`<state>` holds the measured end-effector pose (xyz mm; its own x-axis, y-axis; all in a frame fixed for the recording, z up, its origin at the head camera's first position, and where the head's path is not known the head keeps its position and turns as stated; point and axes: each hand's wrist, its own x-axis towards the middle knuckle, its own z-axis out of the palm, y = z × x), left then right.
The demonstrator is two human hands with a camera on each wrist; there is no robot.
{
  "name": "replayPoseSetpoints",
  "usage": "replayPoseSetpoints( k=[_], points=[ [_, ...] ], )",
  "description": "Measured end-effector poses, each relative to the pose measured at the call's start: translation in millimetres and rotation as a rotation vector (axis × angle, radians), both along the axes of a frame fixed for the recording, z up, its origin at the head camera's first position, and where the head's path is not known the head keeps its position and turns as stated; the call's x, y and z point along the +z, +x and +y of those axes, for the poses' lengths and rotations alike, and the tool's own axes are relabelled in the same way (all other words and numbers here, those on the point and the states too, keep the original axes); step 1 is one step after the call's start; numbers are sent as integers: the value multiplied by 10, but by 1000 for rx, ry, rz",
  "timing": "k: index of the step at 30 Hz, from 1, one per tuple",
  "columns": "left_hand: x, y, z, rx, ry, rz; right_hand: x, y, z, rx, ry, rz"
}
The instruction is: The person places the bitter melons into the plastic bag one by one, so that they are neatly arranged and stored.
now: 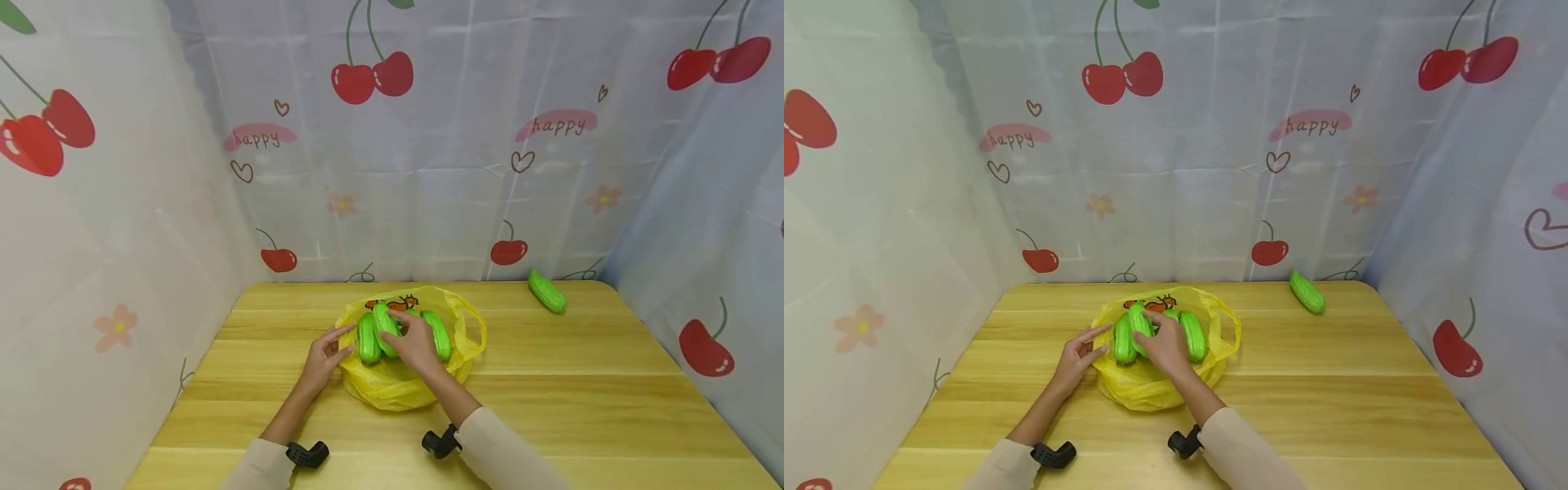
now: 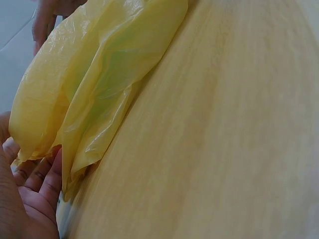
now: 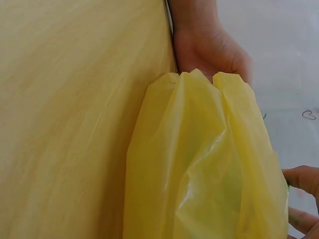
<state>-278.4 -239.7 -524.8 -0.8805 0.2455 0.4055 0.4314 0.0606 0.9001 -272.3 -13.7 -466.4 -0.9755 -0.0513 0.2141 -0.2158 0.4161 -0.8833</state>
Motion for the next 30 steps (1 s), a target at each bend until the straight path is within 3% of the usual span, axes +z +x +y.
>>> replayPoseSetpoints(
  k=[13, 30],
  points=[
    [-5, 0, 3, 0, -9, -3, -20, -51, -101, -57, 54, 12],
    [-5, 2, 7, 6, 6, -19, -69, -13, -76, 46, 68, 39]
  ],
)
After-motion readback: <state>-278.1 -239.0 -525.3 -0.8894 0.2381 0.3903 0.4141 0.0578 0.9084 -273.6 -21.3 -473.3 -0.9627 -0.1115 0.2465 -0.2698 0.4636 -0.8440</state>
